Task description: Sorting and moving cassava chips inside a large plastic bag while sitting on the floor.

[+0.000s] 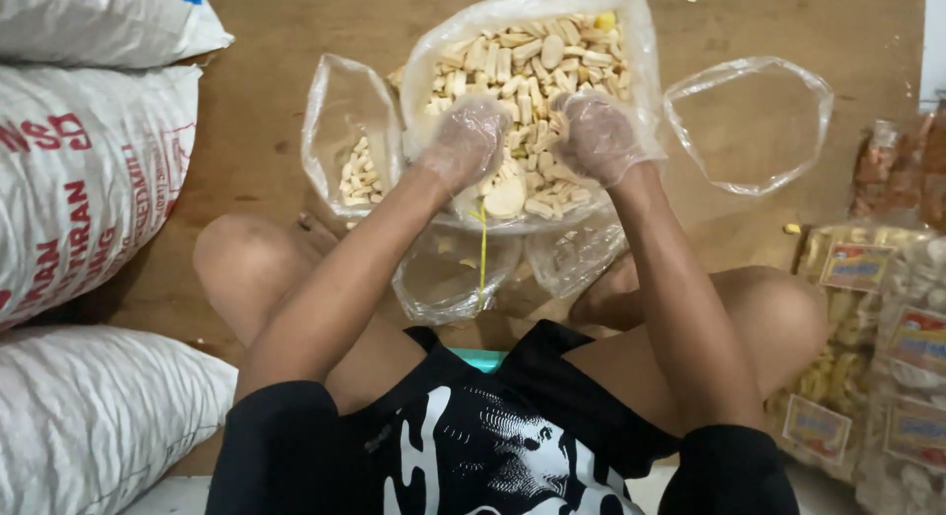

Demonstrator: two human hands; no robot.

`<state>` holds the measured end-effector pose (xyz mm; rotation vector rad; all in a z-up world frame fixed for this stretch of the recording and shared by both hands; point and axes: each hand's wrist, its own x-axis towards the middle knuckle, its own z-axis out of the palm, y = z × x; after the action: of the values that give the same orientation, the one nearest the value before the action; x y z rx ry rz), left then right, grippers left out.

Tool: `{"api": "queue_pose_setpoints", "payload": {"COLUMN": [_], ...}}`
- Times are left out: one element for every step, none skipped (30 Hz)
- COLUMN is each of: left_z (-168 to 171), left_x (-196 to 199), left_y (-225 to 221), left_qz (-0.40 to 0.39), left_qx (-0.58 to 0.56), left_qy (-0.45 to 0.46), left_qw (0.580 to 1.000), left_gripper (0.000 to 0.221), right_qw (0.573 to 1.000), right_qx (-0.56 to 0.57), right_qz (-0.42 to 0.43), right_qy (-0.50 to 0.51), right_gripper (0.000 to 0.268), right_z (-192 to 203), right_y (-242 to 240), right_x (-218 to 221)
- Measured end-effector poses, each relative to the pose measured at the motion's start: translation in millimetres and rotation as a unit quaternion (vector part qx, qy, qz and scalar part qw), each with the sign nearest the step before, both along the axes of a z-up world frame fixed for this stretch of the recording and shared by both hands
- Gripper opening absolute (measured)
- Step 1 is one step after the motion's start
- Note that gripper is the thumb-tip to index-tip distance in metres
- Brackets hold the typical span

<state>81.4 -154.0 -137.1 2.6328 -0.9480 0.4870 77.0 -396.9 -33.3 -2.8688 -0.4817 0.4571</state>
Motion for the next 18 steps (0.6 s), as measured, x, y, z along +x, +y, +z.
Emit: {"api": "queue_pose_setpoints", "payload": {"left_z": [7.3, 14.2, 28.5, 42.8, 57.3, 61.5, 65.9, 69.6, 74.3, 78.7, 83.1, 80.8, 78.7, 76.5, 79.6, 83.1, 86.7, 92.0], "left_x": [7.4, 12.8, 6.6, 0.3, -6.1, -8.9, -12.0, -17.0, -21.3, -25.7, -30.2, -29.4, -28.8, -28.4, -35.6, -41.8, -48.1, -46.9], "left_y": [-12.0, -24.1, -28.0, -31.6, -34.6, -38.1, -41.2, -43.8, -43.6, -43.4, -42.9, -44.5, -45.9, -47.2, -44.4, -41.9, -39.4, -40.3], "left_qz": [0.038, 0.074, 0.068, 0.052, 0.036, 0.034, 0.018, 0.003, 0.001, -0.004, -0.010, -0.011, -0.006, 0.000, -0.001, -0.023, -0.046, -0.046], "left_qx": [0.044, 0.090, 0.091, 0.083, 0.076, 0.076, 0.086, 0.097, 0.097, 0.121, 0.145, 0.145, 0.164, 0.183, 0.183, 0.201, 0.218, 0.218], "left_qy": [0.124, 0.247, 0.248, 0.267, 0.286, 0.285, 0.300, 0.318, 0.318, 0.342, 0.366, 0.366, 0.386, 0.407, 0.407, 0.343, 0.276, 0.275], "left_qw": [0.991, 0.962, 0.962, 0.959, 0.954, 0.955, 0.950, 0.943, 0.943, 0.932, 0.919, 0.919, 0.908, 0.895, 0.895, 0.917, 0.935, 0.935], "left_gripper": [0.022, 0.035, 0.035, 0.035, 0.036, 0.036, 0.038, 0.039, 0.039, 0.047, 0.055, 0.055, 0.055, 0.056, 0.056, 0.035, 0.021, 0.021], "right_qw": [1.000, 0.999, 0.999, 0.979, 0.926, 0.926, 0.981, 0.997, 0.997, 0.991, 0.974, 0.974, 0.990, 0.986, 0.986, 0.982, 0.976, 0.977], "right_qx": [-0.005, -0.009, -0.009, 0.124, 0.254, 0.255, 0.105, -0.048, -0.048, 0.006, 0.062, 0.062, -0.029, -0.120, -0.120, -0.132, -0.144, -0.144], "right_qz": [-0.011, -0.023, -0.029, -0.116, -0.199, -0.201, -0.101, 0.002, 0.000, -0.048, -0.096, -0.097, -0.007, 0.085, 0.084, 0.111, 0.138, 0.138], "right_qy": [0.014, 0.029, 0.031, 0.115, 0.194, 0.192, 0.127, 0.059, 0.060, 0.128, 0.195, 0.195, 0.139, 0.080, 0.081, 0.081, 0.081, 0.081], "right_gripper": [0.054, 0.053, 0.053, 0.044, 0.040, 0.040, 0.046, 0.056, 0.056, 0.051, 0.048, 0.048, 0.057, 0.069, 0.069, 0.063, 0.057, 0.057], "right_z": [5.3, 10.1, 30.0, 50.0, 70.1, 64.3, 58.6, 52.3, 69.5, 86.5, 103.4, 100.1, 96.8, 93.5, 70.2, 47.5, 25.0, 38.6], "right_y": [-3.6, -7.1, -4.2, -0.9, 2.8, -0.6, -3.7, -6.4, -0.2, 6.2, 12.7, 12.1, 11.6, 11.3, 10.6, 9.6, 8.6, 17.2], "right_x": [-2.5, -6.9, -15.6, -23.8, -31.8, -34.3, -36.9, -40.9, -42.2, -43.3, -44.5, -45.8, -47.2, -48.7, -51.6, -53.9, -56.2, -61.4]}}
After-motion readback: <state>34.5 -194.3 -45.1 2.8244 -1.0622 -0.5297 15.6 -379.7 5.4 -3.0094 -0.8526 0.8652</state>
